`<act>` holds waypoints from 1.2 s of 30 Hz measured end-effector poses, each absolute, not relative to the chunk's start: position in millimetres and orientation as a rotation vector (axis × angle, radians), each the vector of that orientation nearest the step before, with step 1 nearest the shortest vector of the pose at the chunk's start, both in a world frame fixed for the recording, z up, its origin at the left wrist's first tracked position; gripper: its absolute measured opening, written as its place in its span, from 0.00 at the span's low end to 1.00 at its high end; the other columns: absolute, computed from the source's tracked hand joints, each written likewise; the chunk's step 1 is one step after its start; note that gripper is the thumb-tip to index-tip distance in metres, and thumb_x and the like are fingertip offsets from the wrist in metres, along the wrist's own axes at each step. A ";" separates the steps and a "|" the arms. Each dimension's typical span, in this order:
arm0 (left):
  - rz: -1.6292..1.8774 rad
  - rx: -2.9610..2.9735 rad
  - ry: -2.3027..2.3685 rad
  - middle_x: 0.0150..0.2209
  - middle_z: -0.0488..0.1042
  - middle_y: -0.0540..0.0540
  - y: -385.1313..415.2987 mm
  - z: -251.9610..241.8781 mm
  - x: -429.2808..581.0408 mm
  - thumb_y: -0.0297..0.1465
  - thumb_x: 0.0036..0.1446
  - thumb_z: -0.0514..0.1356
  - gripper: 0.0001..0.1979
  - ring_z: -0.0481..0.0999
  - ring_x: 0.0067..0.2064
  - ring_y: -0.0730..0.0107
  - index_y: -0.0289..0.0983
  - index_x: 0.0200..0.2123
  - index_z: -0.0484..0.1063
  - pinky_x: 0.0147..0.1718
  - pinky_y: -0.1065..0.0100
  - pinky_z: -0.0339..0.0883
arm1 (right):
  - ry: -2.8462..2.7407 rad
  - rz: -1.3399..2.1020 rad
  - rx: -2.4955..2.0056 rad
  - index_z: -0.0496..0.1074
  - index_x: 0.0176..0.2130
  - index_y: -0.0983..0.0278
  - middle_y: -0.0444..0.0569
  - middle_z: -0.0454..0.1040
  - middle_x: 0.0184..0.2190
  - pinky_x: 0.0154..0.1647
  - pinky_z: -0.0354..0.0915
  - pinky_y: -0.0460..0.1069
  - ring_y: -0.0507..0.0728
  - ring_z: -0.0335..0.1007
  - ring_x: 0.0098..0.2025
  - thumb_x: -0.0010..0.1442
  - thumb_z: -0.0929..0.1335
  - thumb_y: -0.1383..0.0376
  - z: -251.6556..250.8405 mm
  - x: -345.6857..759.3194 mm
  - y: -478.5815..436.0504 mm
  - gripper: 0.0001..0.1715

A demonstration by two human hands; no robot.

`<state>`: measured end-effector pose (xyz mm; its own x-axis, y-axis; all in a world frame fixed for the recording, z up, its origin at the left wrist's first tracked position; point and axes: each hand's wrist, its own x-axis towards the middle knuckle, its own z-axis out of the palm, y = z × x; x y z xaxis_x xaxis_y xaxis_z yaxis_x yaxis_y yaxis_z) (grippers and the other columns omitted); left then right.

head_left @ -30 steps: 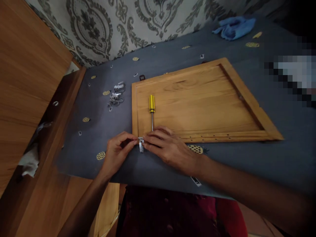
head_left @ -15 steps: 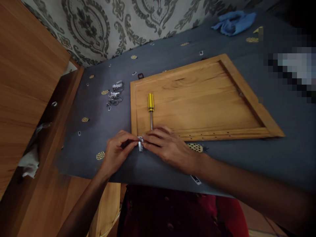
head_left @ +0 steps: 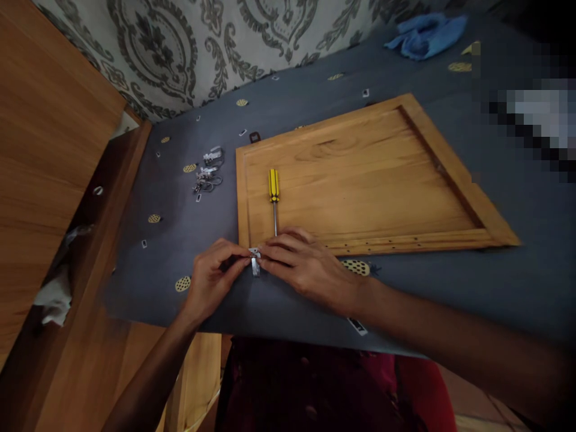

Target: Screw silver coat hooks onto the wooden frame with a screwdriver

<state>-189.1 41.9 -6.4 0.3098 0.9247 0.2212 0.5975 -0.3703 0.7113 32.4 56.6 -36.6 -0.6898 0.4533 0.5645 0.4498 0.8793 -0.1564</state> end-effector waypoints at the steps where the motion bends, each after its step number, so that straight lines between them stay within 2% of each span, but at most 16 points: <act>1: 0.848 2.085 1.338 0.32 0.80 0.50 42.4 -6.2 -189.3 0.30 0.63 0.65 0.03 0.75 0.33 0.69 0.41 0.36 0.80 0.34 0.69 0.68 | -2.424 0.005 -0.645 0.78 0.45 0.67 0.52 0.82 0.43 0.51 0.67 0.57 0.60 0.72 0.45 0.70 0.65 0.69 -36.6 32.4 56.6 0.11; 22: 0.838 2.111 1.269 0.32 0.81 0.47 48.5 -4.0 -189.0 0.34 0.64 0.64 0.06 0.77 0.35 0.67 0.42 0.37 0.82 0.36 0.66 0.70 | -2.413 -0.008 -0.649 0.78 0.45 0.66 0.51 0.82 0.43 0.50 0.67 0.57 0.59 0.72 0.45 0.71 0.64 0.68 -40.8 30.5 56.9 0.12; 31: 0.854 1.959 1.284 0.32 0.81 0.46 51.6 -5.7 -188.8 0.39 0.61 0.67 0.09 0.78 0.35 0.66 0.40 0.33 0.82 0.36 0.65 0.71 | -2.427 0.006 -0.658 0.78 0.45 0.66 0.50 0.82 0.43 0.52 0.66 0.56 0.59 0.71 0.45 0.71 0.65 0.68 -38.9 31.3 57.0 0.12; 36: 0.897 1.900 1.255 0.31 0.81 0.46 53.1 -7.3 -188.0 0.38 0.60 0.68 0.07 0.79 0.35 0.66 0.41 0.32 0.82 0.36 0.65 0.72 | -2.425 0.022 -0.651 0.77 0.47 0.68 0.51 0.82 0.43 0.52 0.65 0.56 0.60 0.71 0.46 0.70 0.65 0.67 -37.3 32.5 56.6 0.11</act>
